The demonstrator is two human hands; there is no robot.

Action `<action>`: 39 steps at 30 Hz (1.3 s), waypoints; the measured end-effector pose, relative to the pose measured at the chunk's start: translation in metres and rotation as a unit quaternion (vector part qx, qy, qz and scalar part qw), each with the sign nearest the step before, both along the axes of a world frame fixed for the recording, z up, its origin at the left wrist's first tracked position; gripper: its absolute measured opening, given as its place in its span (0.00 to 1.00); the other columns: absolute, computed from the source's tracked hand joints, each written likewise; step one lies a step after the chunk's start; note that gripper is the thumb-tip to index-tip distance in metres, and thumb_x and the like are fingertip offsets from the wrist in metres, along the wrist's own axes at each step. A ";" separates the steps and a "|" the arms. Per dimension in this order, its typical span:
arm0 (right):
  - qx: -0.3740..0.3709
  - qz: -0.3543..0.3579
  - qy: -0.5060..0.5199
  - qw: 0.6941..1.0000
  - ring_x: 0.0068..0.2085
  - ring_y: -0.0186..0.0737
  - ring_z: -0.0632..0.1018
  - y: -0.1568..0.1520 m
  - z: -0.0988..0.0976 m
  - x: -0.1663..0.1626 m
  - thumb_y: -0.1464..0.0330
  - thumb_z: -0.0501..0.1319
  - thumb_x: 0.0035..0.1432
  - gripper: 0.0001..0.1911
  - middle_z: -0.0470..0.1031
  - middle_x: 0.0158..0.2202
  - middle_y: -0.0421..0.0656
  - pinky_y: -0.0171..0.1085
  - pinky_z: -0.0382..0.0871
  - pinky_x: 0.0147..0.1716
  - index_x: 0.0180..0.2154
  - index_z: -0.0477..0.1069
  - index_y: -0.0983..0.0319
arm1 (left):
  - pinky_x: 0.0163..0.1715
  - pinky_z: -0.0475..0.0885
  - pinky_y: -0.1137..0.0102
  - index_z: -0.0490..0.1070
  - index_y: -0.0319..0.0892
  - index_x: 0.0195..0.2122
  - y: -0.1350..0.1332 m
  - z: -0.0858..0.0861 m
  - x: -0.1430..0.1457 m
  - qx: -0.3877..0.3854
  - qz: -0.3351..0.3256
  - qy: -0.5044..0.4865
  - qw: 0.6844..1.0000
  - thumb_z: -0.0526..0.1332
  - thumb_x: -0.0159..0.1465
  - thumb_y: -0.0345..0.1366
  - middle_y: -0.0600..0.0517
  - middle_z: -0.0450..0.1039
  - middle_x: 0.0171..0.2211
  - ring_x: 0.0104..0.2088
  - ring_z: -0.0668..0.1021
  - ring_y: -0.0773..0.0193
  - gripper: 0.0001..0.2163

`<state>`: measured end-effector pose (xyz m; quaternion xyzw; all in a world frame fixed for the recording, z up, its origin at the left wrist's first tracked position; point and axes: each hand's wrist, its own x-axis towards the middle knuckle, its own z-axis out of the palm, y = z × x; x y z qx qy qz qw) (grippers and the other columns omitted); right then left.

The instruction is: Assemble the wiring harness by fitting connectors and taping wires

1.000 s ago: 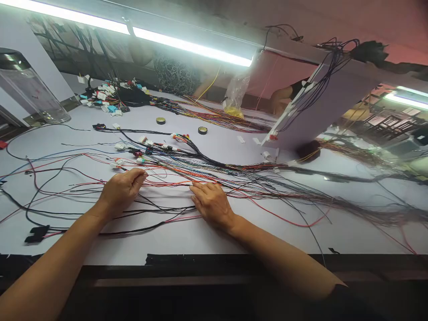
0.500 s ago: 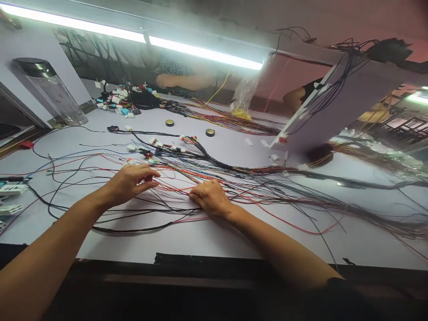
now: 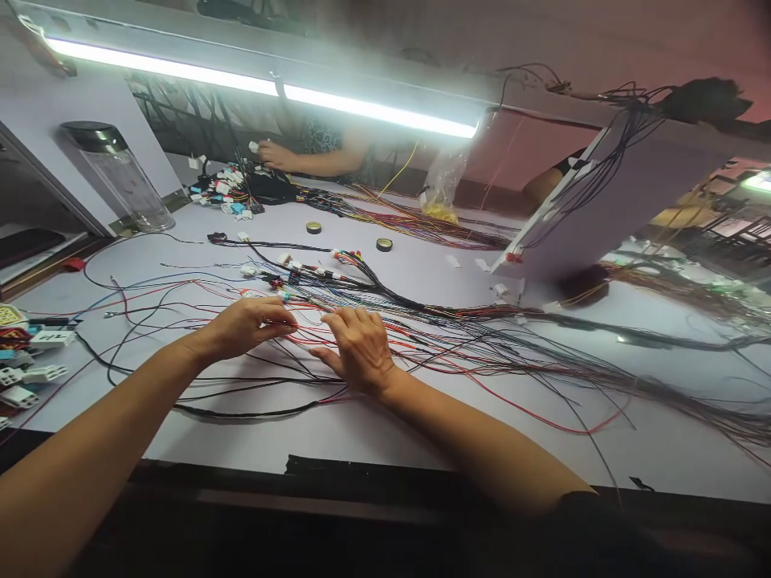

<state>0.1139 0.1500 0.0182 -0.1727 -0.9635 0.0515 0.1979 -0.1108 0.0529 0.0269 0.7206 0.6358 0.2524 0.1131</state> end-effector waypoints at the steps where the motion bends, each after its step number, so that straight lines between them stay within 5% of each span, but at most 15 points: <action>1: -0.014 -0.004 0.003 1.000 0.47 0.50 0.70 -0.001 0.001 -0.009 0.50 0.59 0.60 0.27 0.73 0.49 0.53 0.44 0.57 0.43 0.52 0.67 0.63 | 0.33 0.68 0.70 0.78 0.47 0.34 0.001 0.000 0.000 0.001 -0.001 0.003 1.000 0.59 0.64 0.46 0.52 0.73 0.29 0.29 0.74 0.65 0.12; 3: -0.082 -0.005 -0.008 0.997 0.46 0.49 0.72 0.000 0.000 -0.028 0.52 0.60 0.59 0.25 0.75 0.47 0.51 0.44 0.60 0.44 0.50 0.68 0.62 | 0.34 0.68 0.69 0.79 0.46 0.35 0.003 0.001 -0.001 0.000 -0.009 0.011 1.000 0.57 0.64 0.45 0.51 0.73 0.29 0.30 0.74 0.64 0.13; 6: -0.321 -0.008 -0.018 0.947 0.38 0.41 0.76 0.008 -0.005 -0.051 0.62 0.60 0.61 0.08 0.78 0.34 0.43 0.38 0.65 0.39 0.35 0.73 0.59 | 0.44 0.68 0.63 0.78 0.49 0.41 -0.004 0.013 -0.003 0.020 0.004 0.072 0.997 0.57 0.64 0.43 0.50 0.75 0.33 0.35 0.76 0.61 0.12; 8: -0.455 -0.005 -0.003 0.891 0.30 0.35 0.76 0.017 -0.010 -0.060 0.66 0.58 0.62 0.10 0.77 0.28 0.40 0.34 0.67 0.33 0.28 0.71 0.61 | 0.52 0.64 0.56 0.76 0.51 0.46 -0.018 0.024 -0.002 0.081 0.067 0.125 0.987 0.58 0.64 0.42 0.49 0.76 0.41 0.43 0.77 0.57 0.12; 10: -0.512 0.003 0.017 0.859 0.25 0.31 0.76 0.024 -0.015 -0.064 0.67 0.56 0.64 0.11 0.77 0.27 0.40 0.30 0.68 0.27 0.29 0.70 0.62 | 0.54 0.62 0.55 0.74 0.50 0.48 -0.038 0.030 0.005 0.164 0.166 0.142 0.962 0.59 0.64 0.40 0.48 0.75 0.46 0.48 0.75 0.55 0.12; 13: -0.549 0.009 0.039 0.835 0.22 0.29 0.76 0.030 -0.018 -0.064 0.67 0.56 0.64 0.10 0.79 0.28 0.41 0.27 0.67 0.22 0.30 0.70 0.63 | 0.50 0.67 0.58 0.75 0.47 0.42 -0.058 0.025 0.022 0.240 0.266 0.116 0.926 0.59 0.64 0.38 0.49 0.78 0.40 0.44 0.77 0.56 0.08; 19: -0.565 -0.001 0.081 0.821 0.19 0.27 0.75 0.026 -0.015 -0.061 0.67 0.59 0.62 0.10 0.78 0.25 0.40 0.25 0.64 0.18 0.29 0.70 0.64 | 0.52 0.66 0.58 0.76 0.47 0.44 -0.043 -0.014 0.033 0.175 0.128 0.129 0.968 0.58 0.65 0.37 0.48 0.79 0.45 0.48 0.77 0.57 0.10; 24: -0.569 -0.028 0.132 0.811 0.20 0.29 0.76 0.028 -0.016 -0.057 0.66 0.55 0.64 0.12 0.79 0.28 0.42 0.25 0.61 0.17 0.28 0.67 0.63 | 0.52 0.64 0.57 0.77 0.45 0.37 -0.064 -0.036 0.015 0.115 0.185 0.182 0.959 0.55 0.67 0.38 0.47 0.79 0.44 0.43 0.78 0.57 0.10; 28: -0.570 -0.014 0.159 0.806 0.20 0.29 0.76 0.026 -0.014 -0.053 0.66 0.55 0.63 0.10 0.79 0.28 0.41 0.26 0.65 0.21 0.30 0.68 0.63 | 0.47 0.67 0.60 0.76 0.44 0.40 -0.073 -0.031 0.014 0.155 0.247 0.159 0.943 0.55 0.67 0.38 0.47 0.80 0.40 0.42 0.78 0.56 0.10; 33: -0.563 -0.006 0.172 0.809 0.20 0.29 0.76 0.020 -0.009 -0.050 0.65 0.56 0.62 0.11 0.79 0.27 0.40 0.28 0.68 0.23 0.29 0.68 0.63 | 0.51 0.64 0.59 0.73 0.46 0.50 -0.040 -0.018 0.023 0.153 0.155 0.170 0.961 0.57 0.65 0.38 0.46 0.76 0.49 0.51 0.75 0.55 0.13; 39: -0.584 -0.016 0.224 0.780 0.23 0.31 0.78 0.022 -0.009 -0.045 0.60 0.55 0.63 0.13 0.78 0.27 0.41 0.27 0.66 0.22 0.31 0.66 0.62 | 0.48 0.59 0.49 0.75 0.47 0.47 -0.032 -0.030 0.005 0.075 0.308 0.211 0.925 0.57 0.62 0.37 0.44 0.78 0.46 0.46 0.76 0.46 0.14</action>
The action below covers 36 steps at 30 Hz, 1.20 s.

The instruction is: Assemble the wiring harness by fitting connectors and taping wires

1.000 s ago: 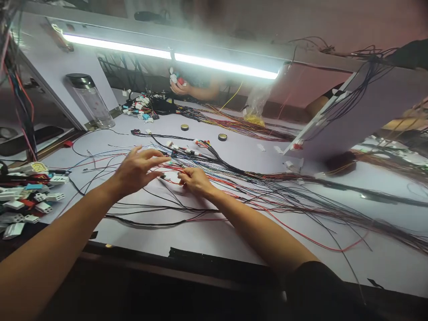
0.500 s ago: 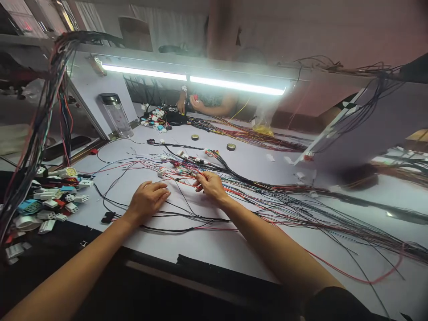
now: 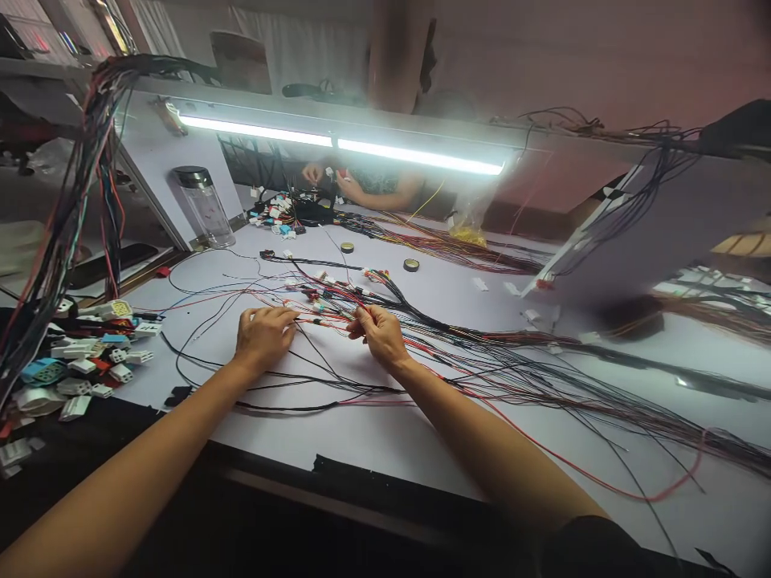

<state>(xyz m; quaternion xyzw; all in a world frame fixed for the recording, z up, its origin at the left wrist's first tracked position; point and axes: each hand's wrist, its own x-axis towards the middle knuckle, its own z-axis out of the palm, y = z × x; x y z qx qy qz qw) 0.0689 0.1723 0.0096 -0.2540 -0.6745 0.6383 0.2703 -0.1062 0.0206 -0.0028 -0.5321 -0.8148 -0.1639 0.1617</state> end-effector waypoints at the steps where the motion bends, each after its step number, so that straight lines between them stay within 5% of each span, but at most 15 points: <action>1: -0.006 -0.002 0.007 1.000 0.23 0.31 0.78 0.000 0.000 0.001 0.59 0.55 0.62 0.14 0.78 0.26 0.40 0.27 0.66 0.22 0.31 0.66 0.62 | 0.48 0.58 0.49 0.75 0.47 0.47 -0.001 -0.001 -0.002 0.003 0.003 0.001 1.000 0.57 0.62 0.37 0.44 0.78 0.46 0.46 0.75 0.46 0.14; 5: -0.016 0.000 0.028 0.999 0.23 0.32 0.78 -0.001 -0.001 0.002 0.55 0.56 0.60 0.17 0.78 0.25 0.40 0.27 0.63 0.19 0.31 0.66 0.62 | 0.46 0.58 0.49 0.75 0.48 0.48 0.002 -0.001 -0.002 0.006 -0.025 0.005 1.000 0.58 0.62 0.40 0.46 0.77 0.48 0.47 0.74 0.46 0.14; 9: -0.033 0.001 0.049 0.998 0.23 0.33 0.78 -0.003 0.000 0.004 0.53 0.57 0.59 0.18 0.77 0.25 0.40 0.27 0.62 0.18 0.31 0.66 0.62 | 0.46 0.60 0.48 0.77 0.46 0.37 0.019 0.008 -0.010 0.040 -0.071 -0.001 0.997 0.58 0.62 0.37 0.47 0.79 0.42 0.44 0.74 0.47 0.08; 15: -0.072 -0.012 0.046 0.996 0.25 0.34 0.78 0.003 0.004 0.004 0.53 0.58 0.58 0.18 0.76 0.25 0.40 0.29 0.67 0.21 0.33 0.67 0.62 | 0.52 0.65 0.58 0.75 0.42 0.37 0.043 0.049 -0.029 0.081 -0.174 0.025 0.981 0.53 0.66 0.33 0.47 0.78 0.41 0.51 0.73 0.56 0.10; 21: -0.043 0.037 -0.057 0.997 0.27 0.30 0.76 0.008 0.011 0.005 0.60 0.57 0.61 0.13 0.78 0.28 0.41 0.28 0.66 0.26 0.31 0.68 0.63 | 0.57 0.61 0.53 0.73 0.44 0.36 -0.016 0.081 -0.006 0.074 -0.212 0.133 0.965 0.57 0.65 0.30 0.51 0.75 0.33 0.40 0.76 0.60 0.06; 24: -0.022 0.113 -0.115 0.987 0.25 0.28 0.74 0.007 0.009 0.007 0.63 0.57 0.62 0.11 0.77 0.27 0.40 0.28 0.65 0.25 0.29 0.69 0.63 | 0.57 0.63 0.55 0.72 0.43 0.38 -0.069 0.063 0.018 0.042 -0.205 0.098 0.973 0.58 0.64 0.28 0.53 0.73 0.30 0.34 0.75 0.63 0.05; 28: -0.024 0.177 -0.162 0.971 0.19 0.27 0.67 0.009 0.002 0.008 0.64 0.61 0.59 0.14 0.74 0.22 0.38 0.28 0.59 0.19 0.24 0.69 0.64 | 0.56 0.63 0.54 0.72 0.46 0.47 -0.123 0.014 0.042 0.036 -0.183 0.020 0.982 0.60 0.63 0.30 0.52 0.75 0.35 0.36 0.76 0.61 0.12; 32: 0.029 0.268 -0.174 0.947 0.25 0.29 0.72 0.022 0.005 0.012 0.57 0.60 0.60 0.17 0.77 0.29 0.41 0.29 0.64 0.26 0.28 0.71 0.64 | 0.50 0.65 0.55 0.73 0.49 0.48 -0.143 -0.020 0.038 0.041 -0.165 -0.005 0.985 0.57 0.64 0.31 0.52 0.75 0.36 0.36 0.76 0.59 0.13; 36: 0.179 0.256 -0.198 0.929 0.33 0.34 0.75 0.033 0.016 0.040 0.57 0.54 0.64 0.18 0.78 0.34 0.42 0.32 0.65 0.32 0.33 0.73 0.63 | 0.41 0.68 0.58 0.74 0.51 0.48 -0.145 -0.024 0.030 0.012 -0.141 0.000 0.990 0.56 0.65 0.36 0.50 0.74 0.38 0.37 0.75 0.55 0.12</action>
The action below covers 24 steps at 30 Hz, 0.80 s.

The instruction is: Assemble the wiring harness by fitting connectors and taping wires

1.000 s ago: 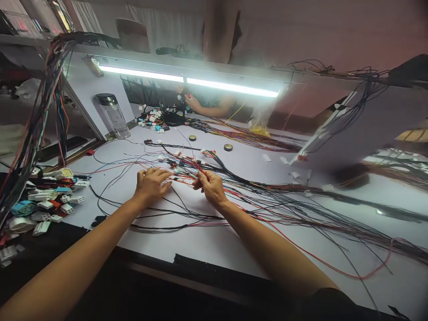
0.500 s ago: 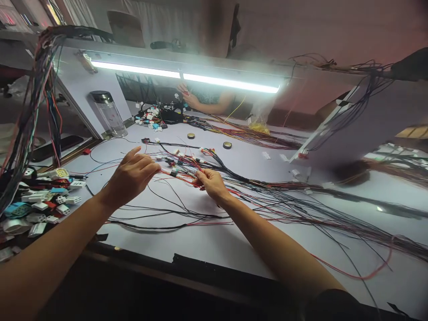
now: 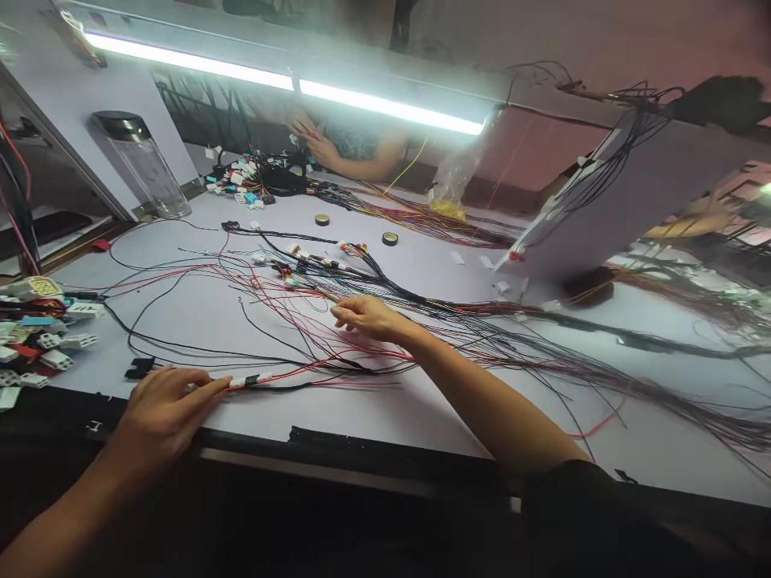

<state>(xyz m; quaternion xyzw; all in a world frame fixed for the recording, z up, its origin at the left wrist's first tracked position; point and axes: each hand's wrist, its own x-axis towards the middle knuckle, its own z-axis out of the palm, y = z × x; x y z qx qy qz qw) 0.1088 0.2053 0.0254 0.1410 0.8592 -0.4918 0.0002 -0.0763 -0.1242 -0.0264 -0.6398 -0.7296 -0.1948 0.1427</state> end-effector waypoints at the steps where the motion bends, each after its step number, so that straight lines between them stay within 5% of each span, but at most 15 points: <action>1: 0.043 -0.010 0.005 0.999 0.33 0.34 0.75 0.000 0.001 0.011 0.59 0.54 0.65 0.16 0.78 0.34 0.42 0.32 0.65 0.33 0.34 0.74 0.63 | 0.42 0.68 0.57 0.74 0.51 0.48 0.001 0.002 0.002 -0.002 0.008 0.004 1.000 0.57 0.65 0.37 0.49 0.74 0.39 0.38 0.75 0.54 0.12; 5: 0.209 -0.067 0.071 0.973 0.39 0.38 0.76 -0.017 -0.005 0.055 0.66 0.59 0.62 0.09 0.79 0.40 0.43 0.36 0.66 0.40 0.42 0.75 0.61 | 0.52 0.62 0.49 0.67 0.49 0.57 0.011 0.007 0.025 0.001 0.001 0.003 1.000 0.57 0.66 0.38 0.46 0.73 0.47 0.46 0.75 0.50 0.17; 10: 0.337 0.004 0.170 0.926 0.42 0.42 0.74 -0.057 -0.026 0.082 0.64 0.59 0.64 0.11 0.78 0.44 0.47 0.40 0.66 0.44 0.44 0.74 0.61 | 0.47 0.69 0.61 0.69 0.47 0.54 0.028 0.006 0.051 0.013 -0.028 -0.076 0.997 0.58 0.65 0.38 0.48 0.73 0.42 0.44 0.75 0.55 0.15; 17: 0.321 0.006 0.182 0.929 0.43 0.39 0.74 -0.057 -0.037 0.104 0.64 0.57 0.65 0.09 0.78 0.44 0.44 0.39 0.65 0.45 0.43 0.73 0.59 | 0.46 0.71 0.64 0.71 0.52 0.50 0.014 0.003 0.032 -0.003 -0.066 -0.143 0.988 0.59 0.64 0.35 0.51 0.74 0.43 0.44 0.76 0.57 0.13; 21: 0.337 -0.027 0.188 0.922 0.53 0.43 0.71 -0.053 -0.026 0.110 0.57 0.60 0.62 0.23 0.73 0.53 0.48 0.43 0.62 0.53 0.55 0.66 0.60 | 0.46 0.70 0.62 0.71 0.52 0.50 0.011 0.003 0.024 0.000 -0.076 -0.135 0.988 0.60 0.63 0.35 0.51 0.75 0.44 0.44 0.76 0.56 0.14; 24: 0.355 0.017 0.192 0.915 0.56 0.45 0.68 -0.065 -0.023 0.100 0.52 0.60 0.60 0.29 0.70 0.56 0.49 0.45 0.59 0.55 0.57 0.65 0.60 | 0.45 0.71 0.62 0.72 0.52 0.49 0.015 0.004 0.025 -0.002 -0.081 -0.126 0.989 0.62 0.62 0.35 0.51 0.75 0.43 0.43 0.77 0.56 0.13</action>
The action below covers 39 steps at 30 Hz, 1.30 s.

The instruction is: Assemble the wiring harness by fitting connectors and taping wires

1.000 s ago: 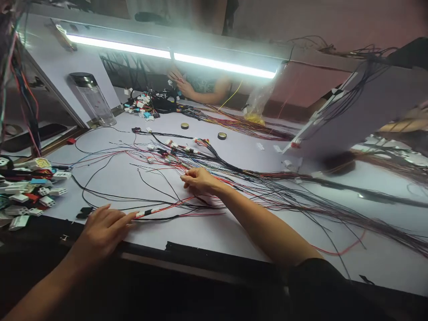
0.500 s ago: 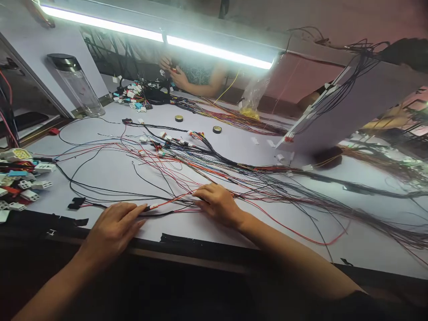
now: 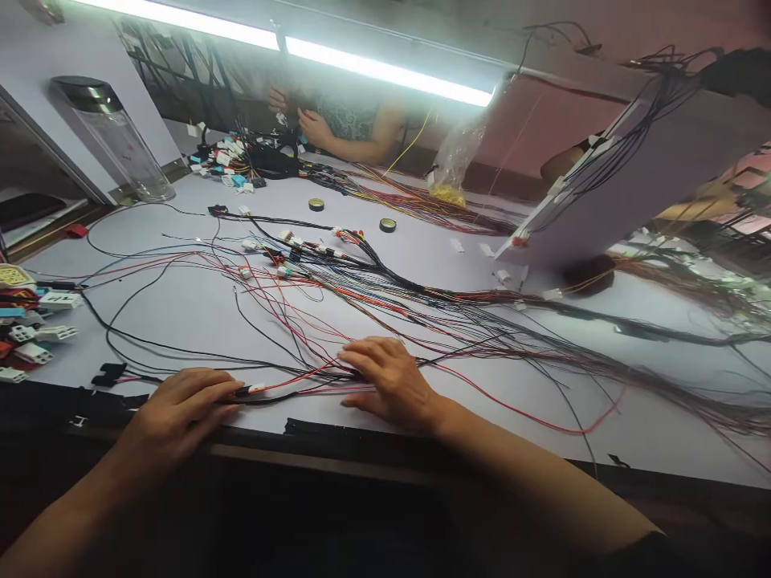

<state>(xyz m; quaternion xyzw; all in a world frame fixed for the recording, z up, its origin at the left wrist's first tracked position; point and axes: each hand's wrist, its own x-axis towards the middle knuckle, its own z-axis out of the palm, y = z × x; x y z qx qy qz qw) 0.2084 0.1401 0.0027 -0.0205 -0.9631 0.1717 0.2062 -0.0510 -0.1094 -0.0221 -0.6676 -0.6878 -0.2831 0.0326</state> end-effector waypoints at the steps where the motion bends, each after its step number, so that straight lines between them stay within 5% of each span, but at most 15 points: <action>1: 0.007 0.013 -0.007 1.000 0.56 0.46 0.68 -0.005 -0.001 -0.006 0.52 0.61 0.60 0.29 0.70 0.56 0.49 0.45 0.59 0.55 0.58 0.64 0.60 | 0.46 0.71 0.62 0.71 0.51 0.49 0.001 0.001 0.002 -0.003 -0.003 0.003 1.000 0.62 0.62 0.34 0.51 0.75 0.43 0.43 0.77 0.57 0.13; 5: -0.003 -0.015 -0.057 0.998 0.49 0.46 0.71 -0.021 -0.007 -0.025 0.55 0.64 0.57 0.31 0.74 0.51 0.49 0.42 0.63 0.46 0.58 0.64 0.63 | 0.46 0.70 0.61 0.71 0.48 0.47 0.000 0.007 0.018 0.017 0.022 0.031 0.999 0.62 0.63 0.31 0.50 0.76 0.42 0.43 0.77 0.57 0.12; 9: -0.036 -0.068 -0.105 0.991 0.37 0.41 0.74 -0.021 -0.011 -0.031 0.60 0.65 0.59 0.11 0.77 0.36 0.43 0.39 0.60 0.36 0.39 0.72 0.60 | 0.45 0.71 0.60 0.71 0.45 0.48 0.001 0.009 0.039 0.037 0.102 0.049 0.993 0.60 0.65 0.30 0.48 0.77 0.42 0.43 0.77 0.57 0.11; 13: -0.031 -0.089 -0.112 0.989 0.34 0.37 0.74 -0.010 -0.011 -0.030 0.63 0.63 0.61 0.08 0.76 0.32 0.40 0.39 0.58 0.35 0.32 0.71 0.60 | 0.47 0.73 0.60 0.72 0.45 0.47 0.012 0.006 0.047 0.042 0.118 0.028 0.992 0.58 0.66 0.31 0.47 0.77 0.44 0.46 0.78 0.57 0.10; 20: 0.008 -0.137 -0.092 0.986 0.36 0.41 0.75 0.016 -0.010 -0.020 0.64 0.62 0.61 0.06 0.76 0.34 0.42 0.41 0.61 0.37 0.33 0.72 0.58 | 0.52 0.71 0.53 0.72 0.47 0.53 0.017 -0.001 0.056 0.002 0.131 0.066 0.989 0.58 0.66 0.36 0.46 0.74 0.52 0.53 0.74 0.51 0.14; 27: 0.082 -0.025 0.048 0.995 0.58 0.48 0.67 -0.019 -0.012 -0.017 0.64 0.60 0.62 0.23 0.69 0.58 0.49 0.47 0.60 0.54 0.58 0.63 0.58 | 0.48 0.73 0.57 0.73 0.50 0.51 0.014 -0.014 0.049 0.056 0.106 0.078 0.990 0.58 0.66 0.33 0.47 0.75 0.49 0.51 0.75 0.53 0.14; 30: 0.071 0.042 0.035 0.996 0.54 0.43 0.70 -0.031 -0.022 -0.023 0.62 0.57 0.64 0.22 0.73 0.54 0.46 0.43 0.63 0.50 0.58 0.63 0.59 | 0.44 0.74 0.61 0.73 0.51 0.51 0.011 -0.015 0.041 0.055 0.094 0.063 0.992 0.58 0.65 0.34 0.47 0.76 0.45 0.46 0.77 0.55 0.14; 34: 0.054 0.029 0.029 0.998 0.42 0.37 0.73 -0.034 -0.032 -0.026 0.66 0.55 0.66 0.13 0.77 0.43 0.42 0.39 0.63 0.40 0.51 0.68 0.56 | 0.40 0.76 0.63 0.74 0.53 0.51 0.009 -0.007 0.038 0.039 0.080 0.092 0.992 0.58 0.65 0.39 0.47 0.76 0.44 0.43 0.79 0.54 0.14; 39: 0.046 0.031 0.038 0.998 0.40 0.36 0.73 -0.035 -0.031 -0.026 0.68 0.56 0.66 0.09 0.77 0.40 0.41 0.38 0.63 0.40 0.47 0.70 0.56 | 0.46 0.76 0.62 0.74 0.48 0.50 0.042 -0.001 0.056 0.038 0.059 0.118 0.990 0.56 0.66 0.41 0.47 0.77 0.49 0.47 0.78 0.55 0.14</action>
